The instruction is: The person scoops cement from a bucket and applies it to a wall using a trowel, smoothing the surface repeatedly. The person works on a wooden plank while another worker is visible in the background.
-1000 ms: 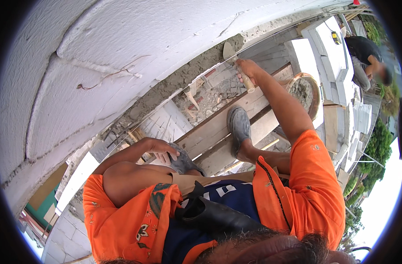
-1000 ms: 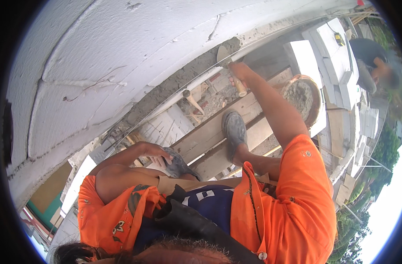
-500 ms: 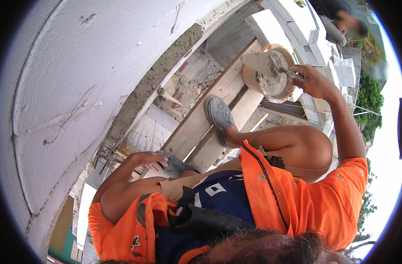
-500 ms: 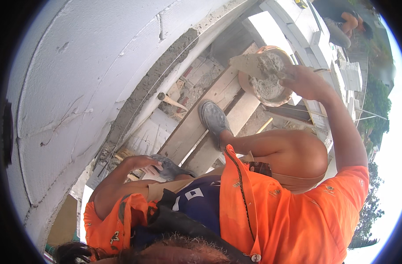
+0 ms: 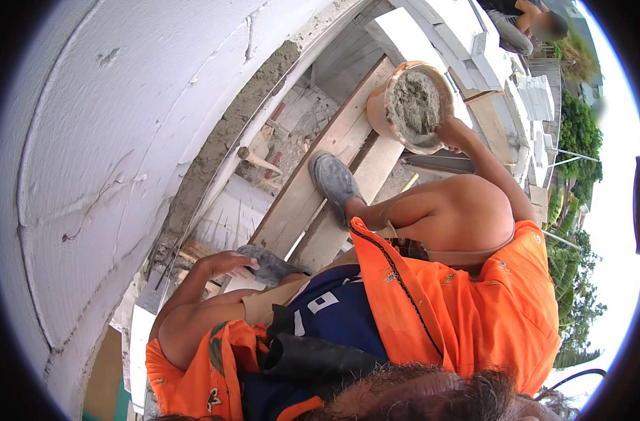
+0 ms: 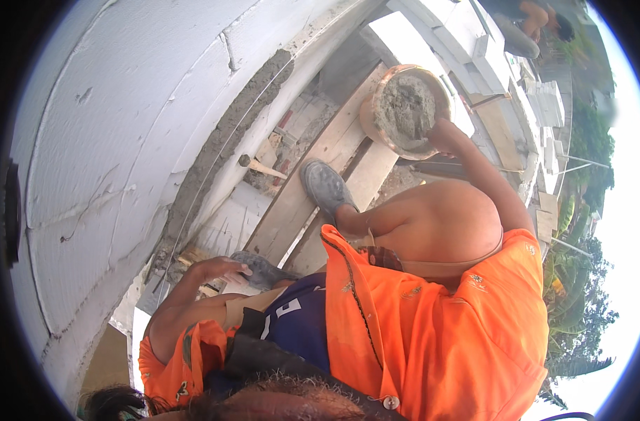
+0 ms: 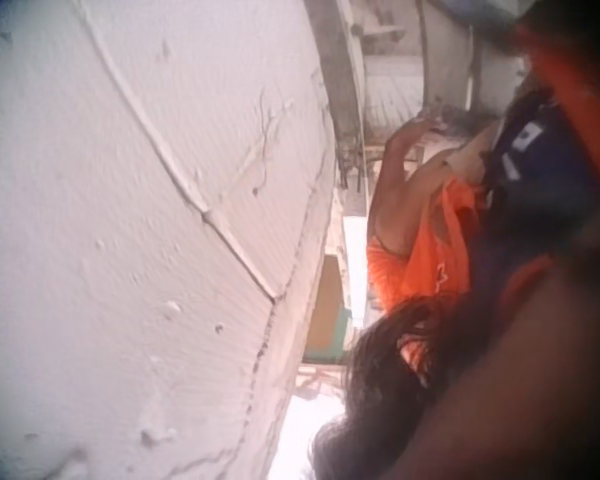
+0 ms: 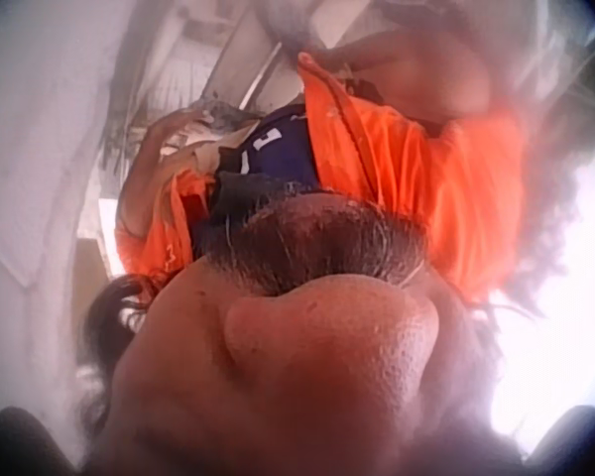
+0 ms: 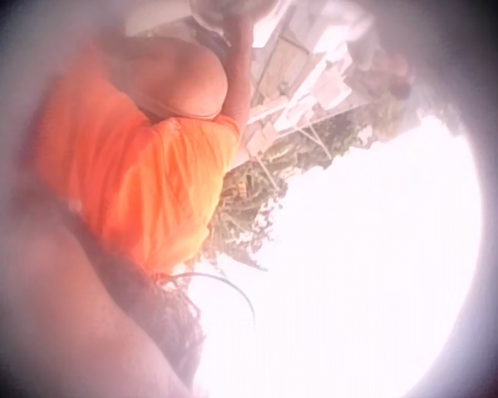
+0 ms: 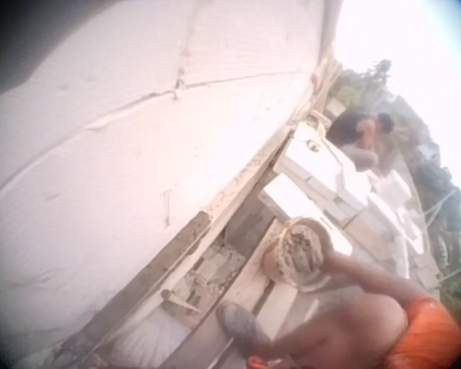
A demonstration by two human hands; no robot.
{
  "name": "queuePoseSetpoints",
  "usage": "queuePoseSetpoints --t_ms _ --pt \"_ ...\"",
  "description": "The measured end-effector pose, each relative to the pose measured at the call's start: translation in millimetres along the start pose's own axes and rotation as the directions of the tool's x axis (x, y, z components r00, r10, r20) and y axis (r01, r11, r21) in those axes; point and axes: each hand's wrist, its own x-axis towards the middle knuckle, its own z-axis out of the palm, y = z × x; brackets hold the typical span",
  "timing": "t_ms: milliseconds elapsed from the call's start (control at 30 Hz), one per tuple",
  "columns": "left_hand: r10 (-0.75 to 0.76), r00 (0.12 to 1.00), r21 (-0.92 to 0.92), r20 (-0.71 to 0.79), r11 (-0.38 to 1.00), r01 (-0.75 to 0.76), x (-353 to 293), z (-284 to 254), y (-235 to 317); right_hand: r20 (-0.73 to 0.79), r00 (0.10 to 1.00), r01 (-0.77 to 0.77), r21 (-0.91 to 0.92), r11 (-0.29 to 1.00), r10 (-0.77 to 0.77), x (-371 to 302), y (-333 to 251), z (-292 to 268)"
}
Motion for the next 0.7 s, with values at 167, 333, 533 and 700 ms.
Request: queuePoseSetpoints --t_ms 167,333,533,700 --pt "-0.015 1.0 0.003 -0.004 1.0 0.015 3.9 -3.6 1.7 0.032 0.999 0.027 0.403 0.915 -0.044 -21.5 0.6 16.3" --pt "-0.011 1.0 -0.006 0.005 1.0 0.011 1.6 -1.2 8.7 0.037 0.998 -0.064 0.675 0.735 0.053 -49.3 28.2 21.0" --pt "-0.012 1.0 -0.003 0.009 1.0 0.012 9.1 -2.8 -5.3 -0.004 0.997 0.053 0.724 0.687 -0.073 -89.2 25.7 -15.7" --pt "-0.054 0.998 0.025 0.021 0.998 0.054 2.9 -3.7 3.1 0.287 0.883 -0.007 0.8 0.599 -0.373 -115.8 -51.3 -40.0"
